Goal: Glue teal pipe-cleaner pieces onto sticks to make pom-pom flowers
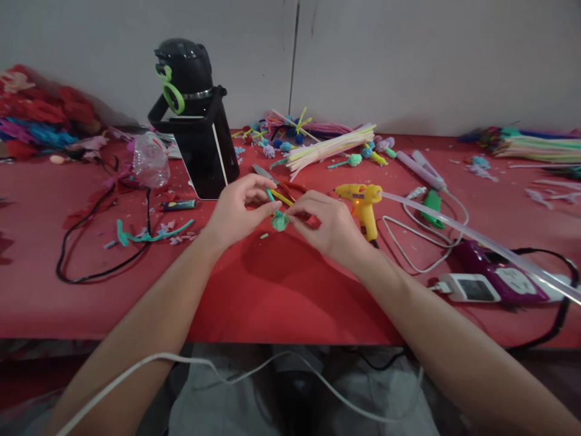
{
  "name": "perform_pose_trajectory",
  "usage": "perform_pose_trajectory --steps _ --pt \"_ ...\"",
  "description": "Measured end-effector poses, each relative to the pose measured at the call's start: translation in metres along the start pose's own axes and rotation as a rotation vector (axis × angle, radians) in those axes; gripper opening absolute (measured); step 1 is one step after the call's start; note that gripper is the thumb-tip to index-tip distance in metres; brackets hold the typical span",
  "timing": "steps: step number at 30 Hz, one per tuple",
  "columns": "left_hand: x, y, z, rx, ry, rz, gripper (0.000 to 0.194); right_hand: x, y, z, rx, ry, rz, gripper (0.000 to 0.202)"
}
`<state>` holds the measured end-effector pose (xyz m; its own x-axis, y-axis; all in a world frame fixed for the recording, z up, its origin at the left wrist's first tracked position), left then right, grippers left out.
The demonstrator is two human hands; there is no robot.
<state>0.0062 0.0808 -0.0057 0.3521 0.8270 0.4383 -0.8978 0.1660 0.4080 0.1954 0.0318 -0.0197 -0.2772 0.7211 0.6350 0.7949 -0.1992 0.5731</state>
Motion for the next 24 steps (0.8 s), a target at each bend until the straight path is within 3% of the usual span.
perform_pose_trajectory --steps 24 --pt "-0.0009 0.0009 0.0014 -0.019 0.170 0.124 0.022 -0.0017 -0.0067 0.0016 -0.178 0.132 -0.012 0.019"
Point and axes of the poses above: each hand's wrist, its own x-axis towards the middle knuckle, its own y-axis out of the back of the hand, z = x × y, the point moved 2 cm from there along x, towards the middle knuckle, and after that the axes turned 4 degrees about -y, right-handed, at the moved point
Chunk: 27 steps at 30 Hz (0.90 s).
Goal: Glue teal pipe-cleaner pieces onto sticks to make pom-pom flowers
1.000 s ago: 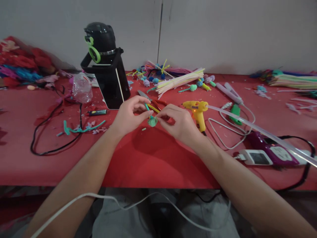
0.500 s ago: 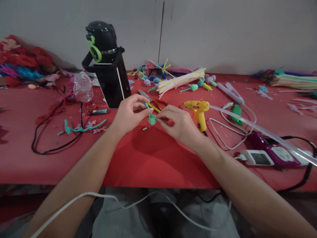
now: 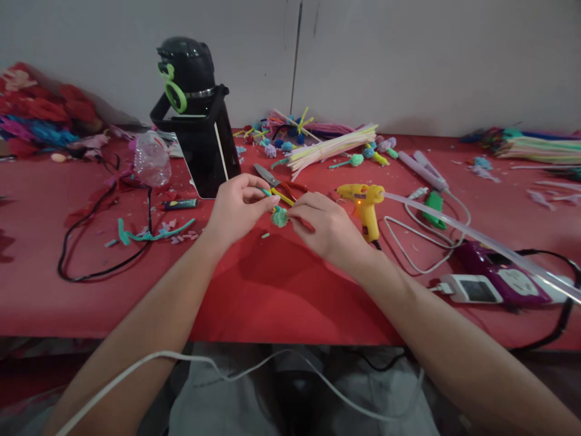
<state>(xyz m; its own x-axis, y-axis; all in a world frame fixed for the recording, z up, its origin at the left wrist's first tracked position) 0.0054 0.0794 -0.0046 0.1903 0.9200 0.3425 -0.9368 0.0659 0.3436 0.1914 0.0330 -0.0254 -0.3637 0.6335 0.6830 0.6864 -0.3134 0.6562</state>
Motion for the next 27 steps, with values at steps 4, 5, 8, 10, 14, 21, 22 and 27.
perform_pose_trajectory --steps 4,5,8,10,14,21,22,27 --pt "-0.0002 0.0008 -0.0009 -0.003 -0.003 0.011 0.024 0.0022 0.0031 -0.0012 0.012 -0.080 0.031 0.015" --pt "-0.0002 0.0009 -0.0010 -0.004 -0.003 0.013 0.023 0.0026 0.0039 -0.0016 0.022 -0.108 0.041 0.014" --pt "0.0002 0.0014 -0.0011 0.008 -0.007 0.016 0.023 0.0030 0.0063 -0.0035 0.067 -0.195 0.052 0.009" --pt "0.0006 0.0018 -0.0010 0.017 -0.018 0.026 0.024 0.0027 0.0077 -0.0049 0.098 -0.252 0.047 0.008" --pt "0.0010 0.0020 -0.0016 0.030 -0.052 0.038 0.026 0.0017 0.0081 -0.0062 0.141 -0.342 0.033 0.004" --pt "0.0003 -0.0001 -0.0025 0.011 -0.066 0.020 0.025 0.0027 0.0047 -0.0040 0.144 -0.353 0.061 0.009" --pt "0.0002 -0.0006 -0.0020 0.010 -0.063 0.015 0.024 0.0030 0.0049 -0.0037 0.140 -0.350 0.057 0.010" --pt "-0.0015 -0.0028 0.0018 0.002 -0.050 -0.005 0.024 0.0040 0.0062 -0.0034 0.149 -0.328 0.034 0.009"
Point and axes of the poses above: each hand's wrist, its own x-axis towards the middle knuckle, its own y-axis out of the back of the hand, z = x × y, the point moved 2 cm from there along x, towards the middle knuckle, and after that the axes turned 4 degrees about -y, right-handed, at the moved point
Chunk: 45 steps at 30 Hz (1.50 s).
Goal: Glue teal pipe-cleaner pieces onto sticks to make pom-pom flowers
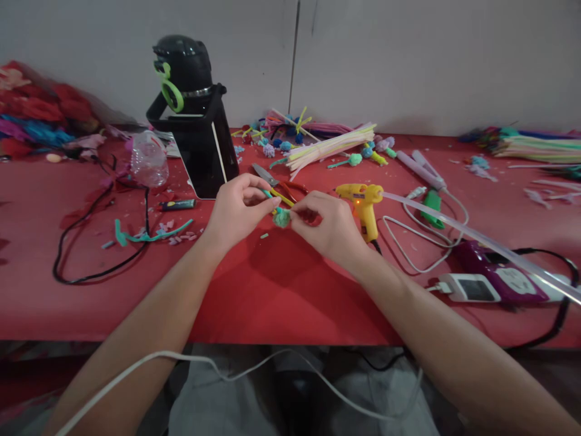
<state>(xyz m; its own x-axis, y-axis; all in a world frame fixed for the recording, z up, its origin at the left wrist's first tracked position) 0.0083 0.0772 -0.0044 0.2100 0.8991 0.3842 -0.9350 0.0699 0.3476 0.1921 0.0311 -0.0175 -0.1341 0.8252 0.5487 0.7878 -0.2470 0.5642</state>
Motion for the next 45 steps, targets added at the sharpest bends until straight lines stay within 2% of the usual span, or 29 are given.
perform_pose_trajectory --steps 8,20,23,26,29,32,35,45 --pt "0.001 0.001 -0.001 -0.007 0.000 0.012 0.023 -0.002 -0.001 -0.002 0.011 0.090 0.009 0.011" --pt "0.002 0.003 -0.002 -0.027 0.037 0.031 0.025 -0.003 0.000 0.000 -0.124 0.177 0.007 0.017" --pt "0.003 0.005 -0.002 -0.022 0.002 0.062 0.025 -0.003 0.003 0.000 -0.032 0.078 0.042 0.012" --pt "0.004 0.006 0.001 -0.028 -0.031 0.086 0.026 -0.002 0.003 0.005 0.221 -0.166 0.058 0.006" --pt "0.003 0.006 0.005 -0.012 -0.058 0.086 0.027 -0.001 -0.004 0.011 0.562 -0.422 -0.011 0.012" --pt "0.001 0.005 0.008 0.002 -0.078 0.071 0.027 -0.001 -0.012 0.012 0.783 -0.547 -0.096 0.021" --pt "0.001 0.004 0.008 -0.006 -0.077 0.058 0.028 -0.002 -0.015 0.011 0.811 -0.559 -0.123 0.029" --pt "0.001 0.006 0.006 -0.031 -0.113 0.030 0.027 -0.003 -0.009 0.013 0.649 -0.407 -0.129 0.038"
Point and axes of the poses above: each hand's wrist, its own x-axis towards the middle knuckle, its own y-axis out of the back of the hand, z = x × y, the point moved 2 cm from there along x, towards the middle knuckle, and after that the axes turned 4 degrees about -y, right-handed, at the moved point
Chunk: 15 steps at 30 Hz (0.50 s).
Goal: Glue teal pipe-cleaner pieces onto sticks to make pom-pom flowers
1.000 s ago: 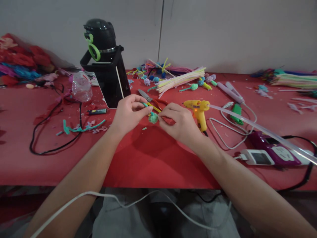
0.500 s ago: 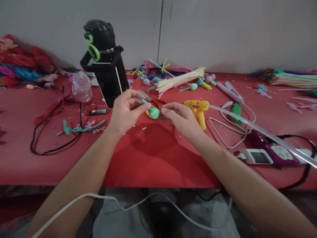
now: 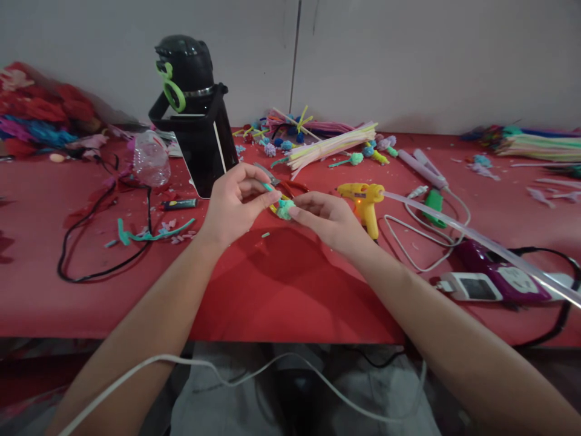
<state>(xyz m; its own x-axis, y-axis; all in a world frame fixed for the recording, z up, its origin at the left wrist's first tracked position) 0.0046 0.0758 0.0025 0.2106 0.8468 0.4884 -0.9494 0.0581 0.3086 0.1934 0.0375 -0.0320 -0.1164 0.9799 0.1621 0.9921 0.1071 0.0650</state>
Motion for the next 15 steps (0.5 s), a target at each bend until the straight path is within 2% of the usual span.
perform_pose_trajectory --steps 6,11,15 --pt "-0.0006 0.0009 0.0013 0.003 -0.013 -0.006 0.025 -0.0013 0.0013 -0.0005 0.027 -0.025 -0.041 0.034" --pt "0.0000 -0.0003 -0.0018 -0.027 -0.099 -0.006 0.025 -0.0015 -0.0016 0.0002 0.164 -0.109 -0.034 0.026" --pt "0.0004 -0.0023 -0.0062 -0.013 -0.153 -0.006 0.026 -0.0005 -0.0030 -0.0004 0.168 -0.124 -0.016 0.022"
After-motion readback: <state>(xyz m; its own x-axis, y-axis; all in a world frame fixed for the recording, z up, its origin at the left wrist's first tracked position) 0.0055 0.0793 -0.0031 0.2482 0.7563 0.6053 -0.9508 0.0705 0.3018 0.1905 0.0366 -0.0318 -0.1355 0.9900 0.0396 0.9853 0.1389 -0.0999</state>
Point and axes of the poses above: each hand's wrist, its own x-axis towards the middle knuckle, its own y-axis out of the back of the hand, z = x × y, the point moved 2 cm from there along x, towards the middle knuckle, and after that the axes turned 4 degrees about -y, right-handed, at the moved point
